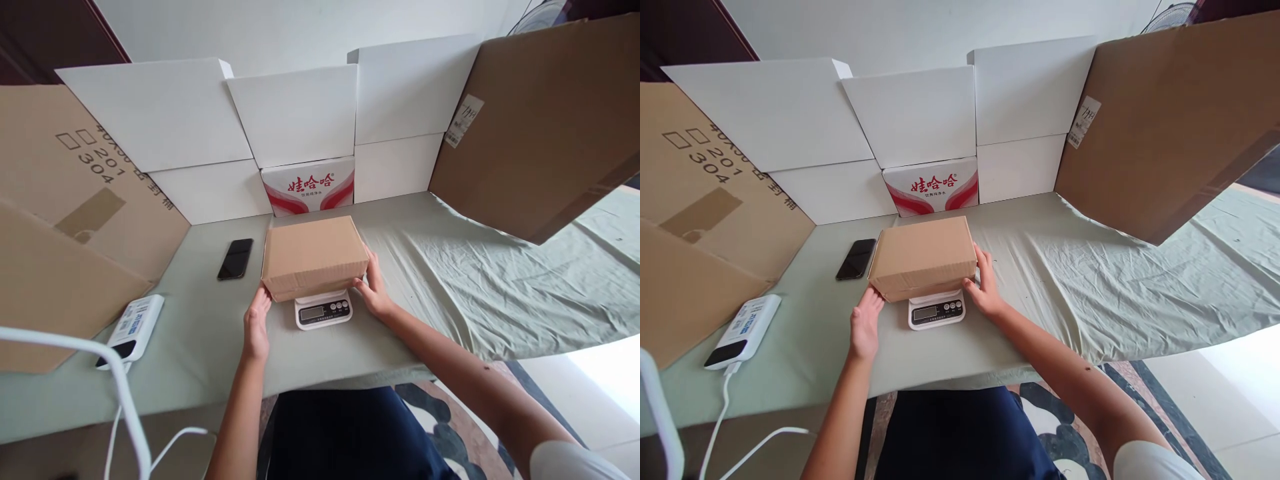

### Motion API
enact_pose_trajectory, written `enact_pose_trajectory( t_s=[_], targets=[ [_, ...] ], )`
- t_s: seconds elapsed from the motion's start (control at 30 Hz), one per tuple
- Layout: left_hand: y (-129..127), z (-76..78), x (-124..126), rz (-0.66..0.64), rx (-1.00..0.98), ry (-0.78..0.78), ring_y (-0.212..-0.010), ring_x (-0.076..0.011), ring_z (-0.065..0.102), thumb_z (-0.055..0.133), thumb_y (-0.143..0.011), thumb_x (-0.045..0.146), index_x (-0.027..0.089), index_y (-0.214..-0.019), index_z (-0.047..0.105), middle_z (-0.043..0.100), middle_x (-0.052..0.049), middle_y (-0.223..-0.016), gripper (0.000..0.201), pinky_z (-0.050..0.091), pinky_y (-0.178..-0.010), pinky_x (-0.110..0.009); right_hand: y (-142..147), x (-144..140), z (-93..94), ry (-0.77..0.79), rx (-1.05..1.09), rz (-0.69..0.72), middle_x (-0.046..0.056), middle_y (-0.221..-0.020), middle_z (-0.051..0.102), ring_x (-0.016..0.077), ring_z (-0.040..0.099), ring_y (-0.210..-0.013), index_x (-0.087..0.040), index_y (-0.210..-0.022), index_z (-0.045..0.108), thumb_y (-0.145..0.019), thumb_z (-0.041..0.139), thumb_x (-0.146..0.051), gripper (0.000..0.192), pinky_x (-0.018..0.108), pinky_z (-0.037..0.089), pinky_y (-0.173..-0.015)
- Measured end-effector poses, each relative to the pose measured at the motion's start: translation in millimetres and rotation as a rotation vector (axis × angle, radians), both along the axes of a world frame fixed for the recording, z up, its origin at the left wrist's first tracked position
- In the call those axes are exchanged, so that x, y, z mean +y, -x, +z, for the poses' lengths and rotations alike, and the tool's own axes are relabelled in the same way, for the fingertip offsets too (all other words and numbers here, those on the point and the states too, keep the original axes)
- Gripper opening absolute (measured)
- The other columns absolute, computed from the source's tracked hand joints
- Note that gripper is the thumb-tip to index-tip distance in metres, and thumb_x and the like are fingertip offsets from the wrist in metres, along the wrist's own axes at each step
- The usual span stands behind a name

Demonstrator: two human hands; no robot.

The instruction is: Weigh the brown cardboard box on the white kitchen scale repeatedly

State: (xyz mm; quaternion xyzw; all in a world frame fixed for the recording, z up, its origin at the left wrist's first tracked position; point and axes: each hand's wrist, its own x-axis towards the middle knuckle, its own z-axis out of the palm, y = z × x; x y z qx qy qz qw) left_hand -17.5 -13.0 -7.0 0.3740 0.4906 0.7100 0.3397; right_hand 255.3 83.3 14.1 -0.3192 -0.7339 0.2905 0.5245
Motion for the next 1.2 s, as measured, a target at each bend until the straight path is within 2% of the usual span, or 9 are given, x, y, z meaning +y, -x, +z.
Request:
enact_pose_trajectory(
  t_s=[0.17,0.37,0.57,0.63,0.73,0.8,0.9,1.03,1.2],
  targets=[
    [-0.7,-2.2,-2.3,-0.002,0.022,-0.011,-0.143,-0.0399,0.046,0.052,-0.076,0.083,0.019,-0.136,0.066,0.057,-0.02,-0.147,0.089,0.034,-0.118,-0.056,-1.8,1.0,1.2,0.043,0.019,0.006,0.011,-0.149,0.041,0.0352,0.039,-0.138,-0.033,-0.158,0.026,-0.092,0.047,-0.069,0.078,0.059,0.038,-0.117],
    [-0.3,-1.6,-3.5,0.014,0.018,-0.011,-0.139,-0.0403,0.051,0.054,-0.075,0.082,0.018,-0.133,0.068,0.06,-0.02,-0.143,0.088,0.037,-0.116,-0.057,-1.3,3.3,2.1,0.051,0.04,0.019,0.01,-0.149,0.04,0.0341,0.037,-0.141,-0.034,-0.156,0.03,-0.093,0.047,-0.067,0.073,0.057,0.036,-0.119],
    [-3.3,4.8,-4.5,0.006,0.037,-0.012,-0.141,-0.0403,0.048,0.054,-0.075,0.083,0.018,-0.133,0.068,0.06,-0.02,-0.144,0.089,0.035,-0.117,-0.056,-2.3,3.5,2.5,0.089,0.04,0.019,0.01,-0.147,0.042,0.0351,0.037,-0.142,-0.034,-0.155,0.033,-0.091,0.049,-0.068,0.074,0.056,0.039,-0.117],
    [-3.4,10.7,-6.0,0.001,0.065,-0.051,-0.145,-0.0386,0.044,0.053,-0.077,0.081,0.02,-0.137,0.066,0.055,-0.017,-0.151,0.086,0.033,-0.119,-0.053,-4.1,5.7,1.6,0.09,0.101,0.029,0.009,-0.147,0.042,0.0354,0.04,-0.141,-0.035,-0.155,0.032,-0.089,0.051,-0.069,0.076,0.056,0.04,-0.116],
    [-0.7,19.9,-8.2,0.046,0.084,-0.158,-0.151,-0.0335,0.034,0.048,-0.084,0.075,0.029,-0.142,0.061,0.043,-0.006,-0.161,0.075,0.03,-0.122,-0.047,-7.8,11.1,0.0,0.07,0.26,-0.032,0.008,-0.146,0.043,0.0345,0.045,-0.137,-0.037,-0.155,0.029,-0.088,0.051,-0.068,0.077,0.055,0.041,-0.114],
    [2.0,22.4,-8.7,0.068,0.06,-0.185,-0.152,-0.0314,0.032,0.044,-0.087,0.072,0.032,-0.141,0.061,0.042,-0.003,-0.162,0.069,0.03,-0.122,-0.045,-9.6,13.8,-0.7,0.065,0.303,-0.07,0.008,-0.145,0.045,0.0338,0.047,-0.136,-0.037,-0.154,0.03,-0.087,0.05,-0.068,0.077,0.054,0.043,-0.113],
    [4.4,17.7,-8.0,0.033,0.029,-0.127,-0.148,-0.0324,0.04,0.044,-0.087,0.073,0.029,-0.138,0.065,0.051,-0.008,-0.155,0.07,0.032,-0.121,-0.048,-9.8,12.6,-0.3,0.087,0.248,-0.037,0.008,-0.144,0.047,0.0336,0.047,-0.136,-0.036,-0.154,0.03,-0.087,0.05,-0.069,0.077,0.053,0.043,-0.113],
    [3.1,6.0,-6.1,0.021,0.029,-0.012,-0.138,-0.0365,0.053,0.054,-0.079,0.078,0.021,-0.128,0.071,0.063,-0.016,-0.141,0.077,0.034,-0.119,-0.053,-7.3,4.8,3.4,0.131,0.144,0.034,0.008,-0.154,0.043,0.0342,0.043,-0.141,-0.034,-0.154,0.031,-0.089,0.049,-0.07,0.077,0.053,0.042,-0.115],
    [0.8,2.2,-3.6,-0.005,0.035,0.022,-0.134,-0.0374,0.056,0.057,-0.077,0.079,0.018,-0.123,0.073,0.067,-0.018,-0.135,0.078,0.035,-0.118,-0.055,-4.6,-0.3,7.1,0.115,0.143,0.052,0.009,-0.15,0.045,0.0349,0.045,-0.138,-0.032,-0.15,0.039,-0.089,0.051,-0.07,0.073,0.054,0.043,-0.114]
  ],
)
